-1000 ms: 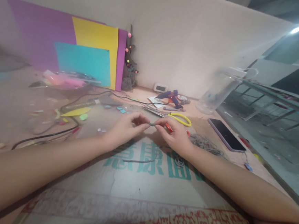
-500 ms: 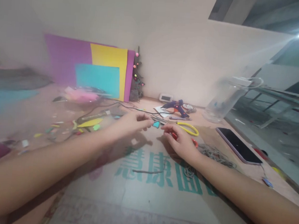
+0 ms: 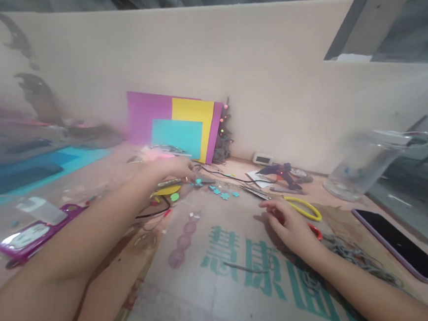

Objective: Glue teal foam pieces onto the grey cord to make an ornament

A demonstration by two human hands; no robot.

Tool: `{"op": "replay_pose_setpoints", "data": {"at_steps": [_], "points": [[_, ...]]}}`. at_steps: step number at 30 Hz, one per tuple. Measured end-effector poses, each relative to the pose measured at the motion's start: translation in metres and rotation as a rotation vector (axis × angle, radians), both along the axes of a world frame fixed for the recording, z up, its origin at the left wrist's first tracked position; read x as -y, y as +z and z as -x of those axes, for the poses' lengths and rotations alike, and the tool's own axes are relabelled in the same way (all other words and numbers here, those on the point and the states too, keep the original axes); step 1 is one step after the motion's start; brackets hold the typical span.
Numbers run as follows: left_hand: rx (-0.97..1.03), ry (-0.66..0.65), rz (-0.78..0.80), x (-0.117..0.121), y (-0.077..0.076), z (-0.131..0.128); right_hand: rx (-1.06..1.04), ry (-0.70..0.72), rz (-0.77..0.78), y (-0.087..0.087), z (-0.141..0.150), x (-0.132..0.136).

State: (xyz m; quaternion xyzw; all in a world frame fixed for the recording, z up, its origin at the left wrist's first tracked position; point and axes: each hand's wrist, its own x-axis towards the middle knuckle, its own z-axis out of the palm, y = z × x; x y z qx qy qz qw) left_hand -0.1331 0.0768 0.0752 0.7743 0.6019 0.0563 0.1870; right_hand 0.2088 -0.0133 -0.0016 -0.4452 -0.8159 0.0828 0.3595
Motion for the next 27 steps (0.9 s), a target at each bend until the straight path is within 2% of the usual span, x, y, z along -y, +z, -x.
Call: {"op": "replay_pose_setpoints", "data": {"at_steps": [3,6,14,18,23,27], "points": [[-0.042,-0.020,0.050,-0.002,-0.010,0.000,-0.001,-0.001,0.003,0.002,0.001,0.002],[-0.080,-0.033,0.053,-0.001,-0.014,-0.003,0.004,-0.002,0.018,0.003,0.002,0.003],[-0.188,-0.012,-0.084,0.002,-0.007,-0.006,-0.025,0.004,0.067,-0.001,-0.001,0.000],[-0.182,-0.013,-0.147,0.008,-0.005,-0.013,-0.033,0.001,0.106,-0.003,-0.001,0.000],[-0.117,-0.071,-0.256,0.018,-0.003,-0.030,-0.008,0.001,0.105,-0.001,0.000,0.002],[-0.098,-0.146,-0.304,0.024,-0.008,-0.043,0.002,0.014,0.101,0.001,0.001,0.002]]}}
